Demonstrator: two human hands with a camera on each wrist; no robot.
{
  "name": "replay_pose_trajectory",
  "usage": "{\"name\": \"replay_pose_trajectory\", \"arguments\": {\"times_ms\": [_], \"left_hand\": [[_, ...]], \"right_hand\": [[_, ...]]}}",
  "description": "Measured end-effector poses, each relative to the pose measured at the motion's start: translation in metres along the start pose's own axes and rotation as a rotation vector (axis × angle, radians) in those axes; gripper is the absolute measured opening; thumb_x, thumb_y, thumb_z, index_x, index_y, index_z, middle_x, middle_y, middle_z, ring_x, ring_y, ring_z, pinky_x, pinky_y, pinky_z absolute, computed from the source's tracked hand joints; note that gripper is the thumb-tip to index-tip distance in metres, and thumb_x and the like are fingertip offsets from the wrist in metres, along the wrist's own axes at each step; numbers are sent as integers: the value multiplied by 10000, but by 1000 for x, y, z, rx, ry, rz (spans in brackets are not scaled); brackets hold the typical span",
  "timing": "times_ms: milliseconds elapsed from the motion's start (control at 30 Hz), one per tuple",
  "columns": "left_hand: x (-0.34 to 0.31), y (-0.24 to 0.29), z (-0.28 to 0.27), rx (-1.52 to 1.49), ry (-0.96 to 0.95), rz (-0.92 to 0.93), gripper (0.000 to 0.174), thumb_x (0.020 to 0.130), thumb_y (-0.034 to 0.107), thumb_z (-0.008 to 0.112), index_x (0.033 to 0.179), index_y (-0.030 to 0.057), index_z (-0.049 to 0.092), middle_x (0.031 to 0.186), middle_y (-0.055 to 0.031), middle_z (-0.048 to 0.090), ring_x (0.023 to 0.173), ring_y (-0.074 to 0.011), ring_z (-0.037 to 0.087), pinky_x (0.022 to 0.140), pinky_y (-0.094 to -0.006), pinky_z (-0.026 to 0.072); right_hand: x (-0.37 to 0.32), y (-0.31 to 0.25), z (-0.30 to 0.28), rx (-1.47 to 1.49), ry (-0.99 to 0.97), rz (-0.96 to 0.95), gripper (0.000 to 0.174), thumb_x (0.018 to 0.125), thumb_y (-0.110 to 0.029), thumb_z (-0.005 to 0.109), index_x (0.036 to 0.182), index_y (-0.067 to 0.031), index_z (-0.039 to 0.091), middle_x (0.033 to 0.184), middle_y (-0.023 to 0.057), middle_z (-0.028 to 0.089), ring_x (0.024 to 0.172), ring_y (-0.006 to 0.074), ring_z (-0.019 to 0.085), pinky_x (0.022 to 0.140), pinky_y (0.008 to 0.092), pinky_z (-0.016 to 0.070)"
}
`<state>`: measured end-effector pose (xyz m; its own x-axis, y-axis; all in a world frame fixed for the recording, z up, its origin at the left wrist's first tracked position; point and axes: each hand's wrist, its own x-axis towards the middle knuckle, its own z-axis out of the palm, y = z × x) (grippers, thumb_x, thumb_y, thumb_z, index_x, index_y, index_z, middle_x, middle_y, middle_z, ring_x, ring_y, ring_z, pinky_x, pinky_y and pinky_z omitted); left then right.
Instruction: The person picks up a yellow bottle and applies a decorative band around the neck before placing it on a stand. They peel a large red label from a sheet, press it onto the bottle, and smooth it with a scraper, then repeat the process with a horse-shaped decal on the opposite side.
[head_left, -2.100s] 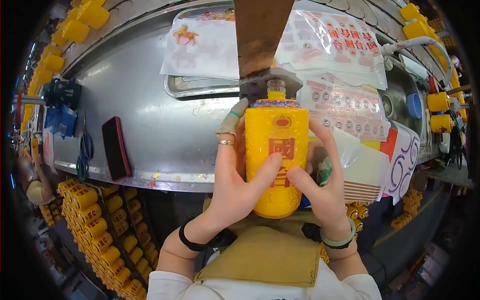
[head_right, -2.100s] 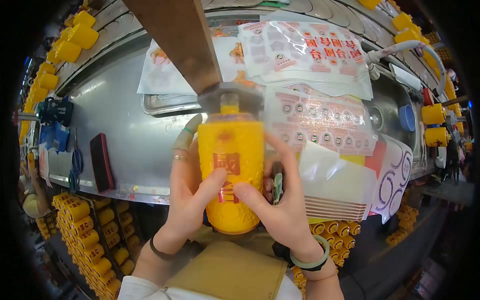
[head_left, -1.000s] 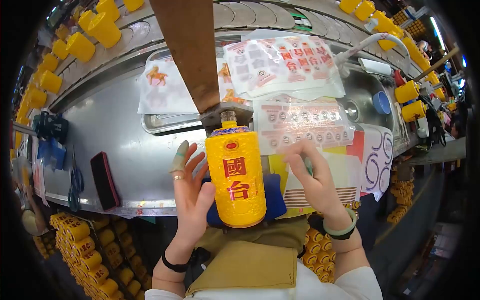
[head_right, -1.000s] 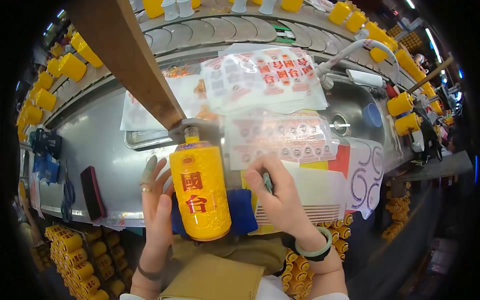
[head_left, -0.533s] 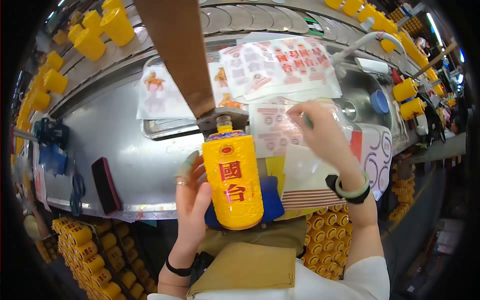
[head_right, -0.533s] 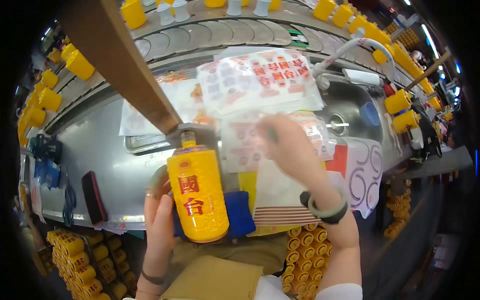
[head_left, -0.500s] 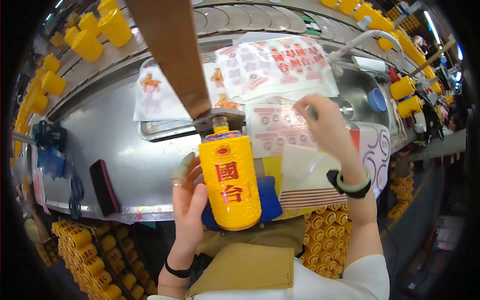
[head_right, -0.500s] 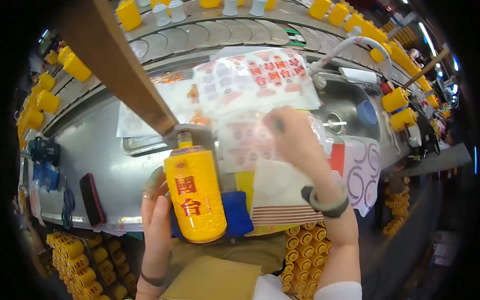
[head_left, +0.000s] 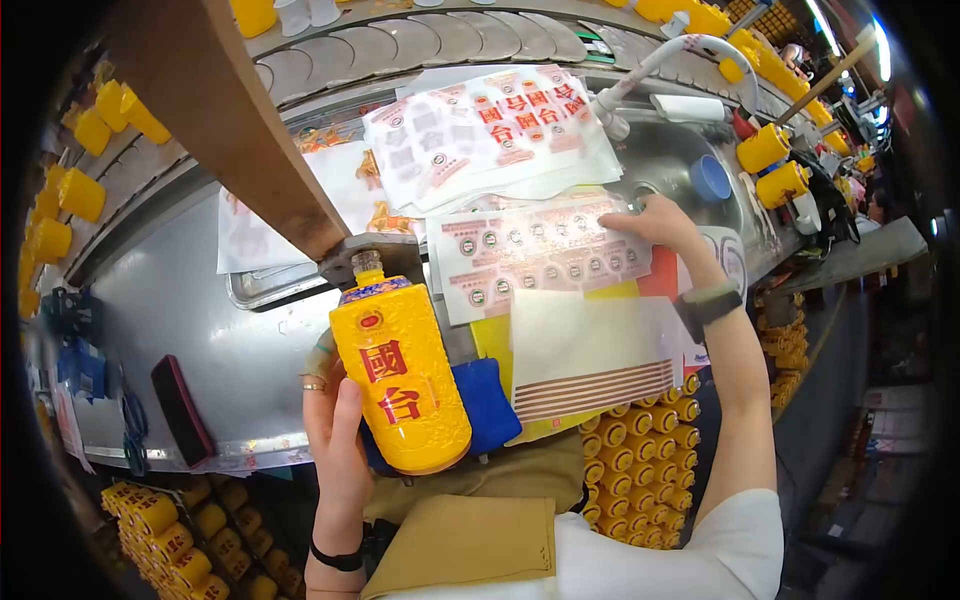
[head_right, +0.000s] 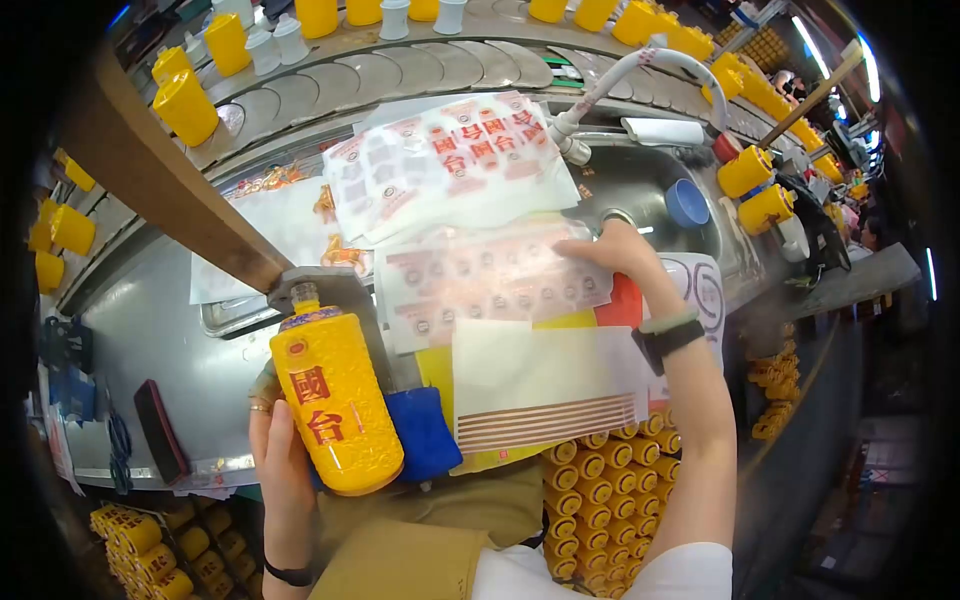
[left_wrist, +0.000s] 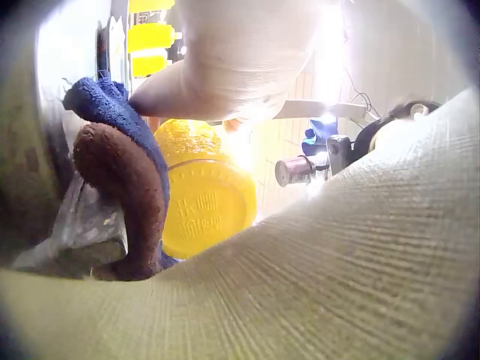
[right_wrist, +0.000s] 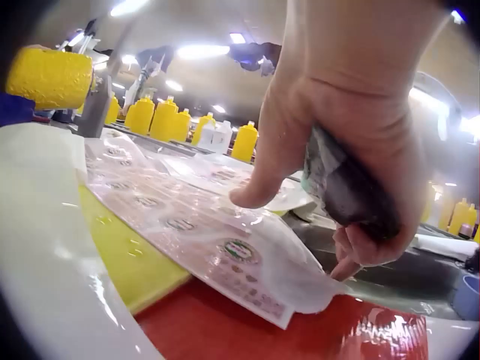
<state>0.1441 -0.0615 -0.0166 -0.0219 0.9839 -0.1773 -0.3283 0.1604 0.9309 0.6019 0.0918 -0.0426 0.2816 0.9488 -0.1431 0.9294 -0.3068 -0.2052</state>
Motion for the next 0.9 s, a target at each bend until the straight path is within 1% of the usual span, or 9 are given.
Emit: {"name": "replay_pose_trajectory", "arguments": {"times_ms": [33,167,433,500,633,733,800,867,900], "left_hand": [[0,0,0,4,-3,1,524,1081,173,483,1556,-15,368,1519,-165,494,1402,-237,478,1184,-399,347],[-2,0,3,2,22,16,517,1078,190,494,1539,-16,385,1506,-159,502,1384,-234,491,1177,-393,354],[-2,-8,1,-50,44,-9,507,1077,198,505,1525,-17,401,1494,-154,504,1378,-228,494,1171,-380,365],[-3,-7,2,-29,74,-28,511,1079,199,509,1529,-18,397,1504,-155,492,1382,-221,487,1164,-373,374],[-6,-4,-1,14,52,24,527,1094,238,478,1544,-19,381,1529,-160,465,1403,-240,470,1166,-389,378],[-14,-14,-10,49,-20,152,791,1014,387,662,1588,-16,296,1565,-168,423,1436,-274,441,1190,-412,363],[-27,-15,-7,85,-174,291,1204,769,420,929,1616,-20,195,1590,-183,382,1465,-297,407,1207,-438,351],[-38,-24,-6,149,-184,168,1482,531,327,1062,1629,-19,128,1603,-196,357,1467,-295,408,1204,-444,360],[-38,-27,-10,282,-193,172,1444,543,215,1061,1629,-26,140,1567,-198,415,1419,-285,475,1168,-429,409]], "right_hand": [[8,-5,-17,66,-275,145,765,727,-648,817,977,70,726,847,156,695,701,217,663,620,338,508],[27,18,-23,114,-487,162,577,783,-582,808,878,-17,733,703,37,573,552,138,505,470,312,349],[52,51,-9,243,-508,180,401,802,-439,814,895,-53,759,760,33,650,556,120,518,461,307,400],[64,62,11,30,-278,123,369,795,-345,795,918,0,750,834,114,730,647,230,660,564,373,521],[69,63,40,-325,-65,89,356,792,-292,764,931,33,723,897,210,749,821,387,729,708,442,570],[49,36,5,-211,97,105,282,823,-185,745,1052,-22,727,993,233,749,959,438,709,817,486,552],[27,13,-11,-21,246,-176,204,852,-137,737,1030,-40,712,962,238,729,932,432,703,790,494,542],[-1,-18,-24,110,339,-457,102,881,-63,699,979,-37,689,910,207,718,874,413,699,754,469,539],[-22,-43,-36,166,303,-504,94,889,-37,684,982,-24,680,902,195,710,856,403,690,754,443,535]]}}
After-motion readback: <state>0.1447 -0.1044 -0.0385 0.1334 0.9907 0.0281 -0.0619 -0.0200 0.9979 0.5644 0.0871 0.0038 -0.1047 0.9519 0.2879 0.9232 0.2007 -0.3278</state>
